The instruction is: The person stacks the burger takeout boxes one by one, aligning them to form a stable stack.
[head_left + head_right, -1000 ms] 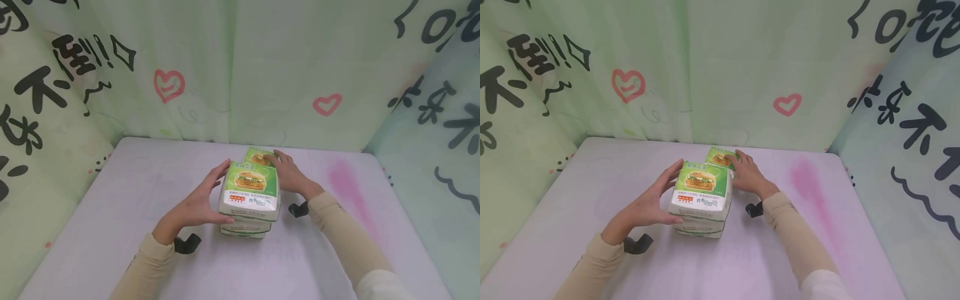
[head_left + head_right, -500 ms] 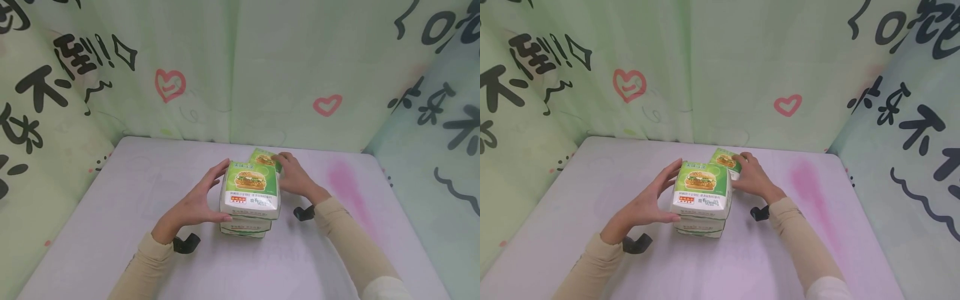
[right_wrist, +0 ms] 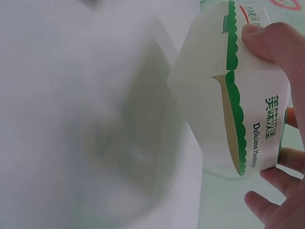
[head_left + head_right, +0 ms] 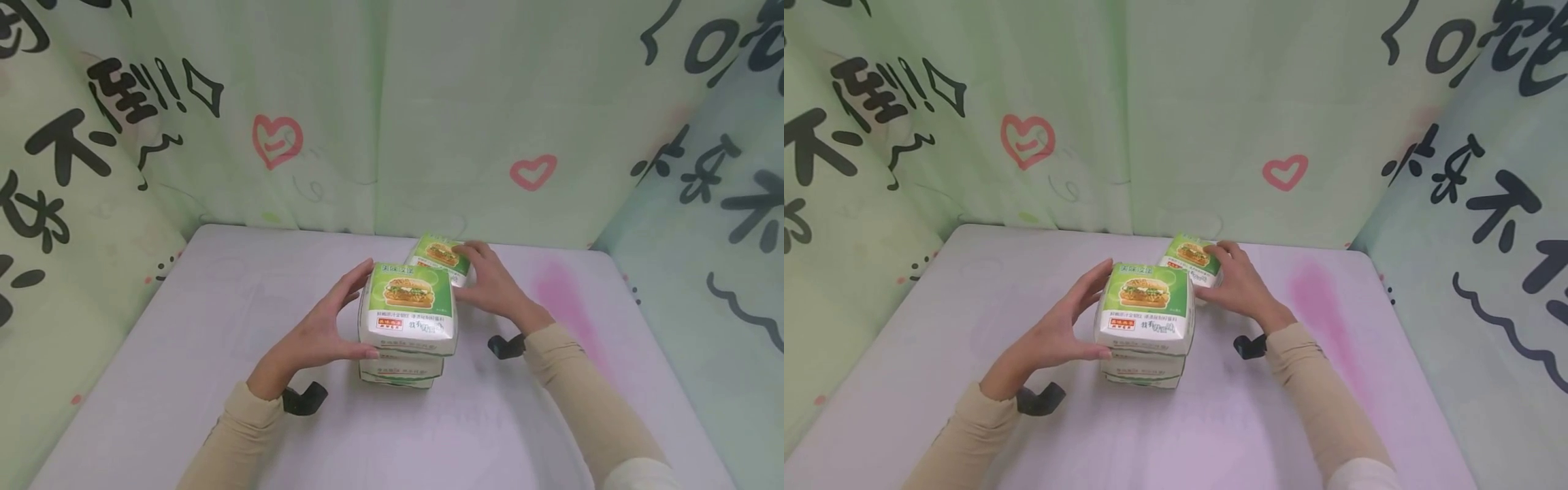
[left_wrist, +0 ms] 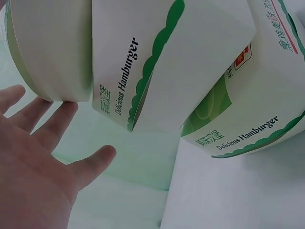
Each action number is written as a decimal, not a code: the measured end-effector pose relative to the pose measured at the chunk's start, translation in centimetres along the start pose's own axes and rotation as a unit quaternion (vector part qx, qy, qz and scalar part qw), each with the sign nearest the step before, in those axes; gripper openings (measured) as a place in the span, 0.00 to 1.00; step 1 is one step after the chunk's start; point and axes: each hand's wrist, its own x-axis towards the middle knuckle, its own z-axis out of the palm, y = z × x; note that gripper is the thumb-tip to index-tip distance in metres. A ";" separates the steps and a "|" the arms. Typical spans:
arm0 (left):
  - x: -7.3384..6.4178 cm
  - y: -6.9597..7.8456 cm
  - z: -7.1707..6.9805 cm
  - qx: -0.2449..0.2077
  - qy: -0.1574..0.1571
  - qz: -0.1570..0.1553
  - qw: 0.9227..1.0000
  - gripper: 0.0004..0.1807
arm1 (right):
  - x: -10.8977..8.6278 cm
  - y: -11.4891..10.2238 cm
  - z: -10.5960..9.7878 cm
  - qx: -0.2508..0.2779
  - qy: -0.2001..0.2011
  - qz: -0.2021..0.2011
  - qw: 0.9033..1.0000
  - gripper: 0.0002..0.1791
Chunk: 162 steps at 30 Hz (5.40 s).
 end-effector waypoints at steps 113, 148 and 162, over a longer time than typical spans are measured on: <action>-0.5 -0.1 0.2 -0.039 -0.013 -0.002 0.999 0.61 | -6.0 -8.3 -9.5 0.033 0.121 -0.190 0.974 0.43; -0.6 0.2 0.4 -0.051 -0.019 -0.010 0.998 0.61 | -6.3 -10.6 -8.9 0.037 0.098 -0.275 0.956 0.39; -0.3 0.0 0.3 -0.058 -0.028 0.009 0.998 0.59 | -7.2 -11.8 -9.1 0.009 0.066 -0.273 0.960 0.42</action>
